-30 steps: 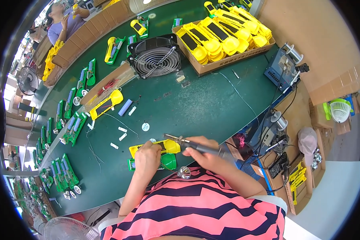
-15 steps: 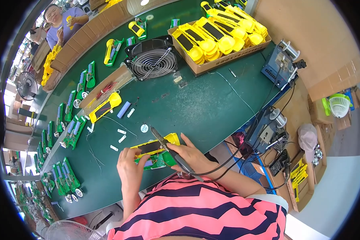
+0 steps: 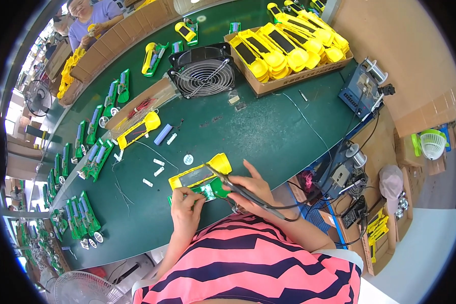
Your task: Soldering wires and components onto circuit boards for handheld lights on an assembly line.
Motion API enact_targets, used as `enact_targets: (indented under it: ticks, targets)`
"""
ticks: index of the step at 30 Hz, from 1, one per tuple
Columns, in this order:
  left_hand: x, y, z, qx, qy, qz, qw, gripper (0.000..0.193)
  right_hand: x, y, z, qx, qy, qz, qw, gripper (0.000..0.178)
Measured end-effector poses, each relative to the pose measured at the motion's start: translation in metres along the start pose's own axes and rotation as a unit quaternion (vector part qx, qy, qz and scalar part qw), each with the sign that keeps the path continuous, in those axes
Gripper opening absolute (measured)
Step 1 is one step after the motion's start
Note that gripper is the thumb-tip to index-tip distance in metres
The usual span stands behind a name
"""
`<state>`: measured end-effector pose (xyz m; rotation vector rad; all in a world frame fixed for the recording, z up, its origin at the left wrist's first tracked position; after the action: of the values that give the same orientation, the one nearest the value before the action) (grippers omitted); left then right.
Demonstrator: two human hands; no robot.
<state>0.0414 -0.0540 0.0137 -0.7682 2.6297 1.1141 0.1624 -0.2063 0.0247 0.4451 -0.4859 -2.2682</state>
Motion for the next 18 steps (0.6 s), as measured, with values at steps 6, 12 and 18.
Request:
enact_targets:
  ticks: [6, 12, 18]
  targets:
    - [-0.001, -0.001, 0.001, 0.019, 0.036, 0.016, 0.999, 0.012, 0.031, 0.001, 0.000, -0.077, 0.028, -0.140, 0.987, 0.015]
    - [-0.002, -0.005, 0.001, 0.014, 0.034, 0.002, 0.999, 0.013, 0.044, -0.019, -0.020, -0.193, -0.088, -0.191, 0.958, 0.013]
    - [-0.004, -0.007, -0.002, -0.007, 0.019, -0.004, 1.000, 0.011, 0.037, -0.012, -0.012, -0.120, -0.028, -0.126, 0.984, 0.015]
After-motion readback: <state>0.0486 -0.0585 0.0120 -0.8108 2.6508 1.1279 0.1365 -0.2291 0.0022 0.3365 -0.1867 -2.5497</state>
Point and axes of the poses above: each hand's wrist, its own x-axis away from the middle knuckle, its own y-axis out of the back of the hand, z = x × y, the point moved 2 cm from there along -x, towards the middle knuckle, and after that the axes turned 6 degrees about -y, right-handed, at the moved point
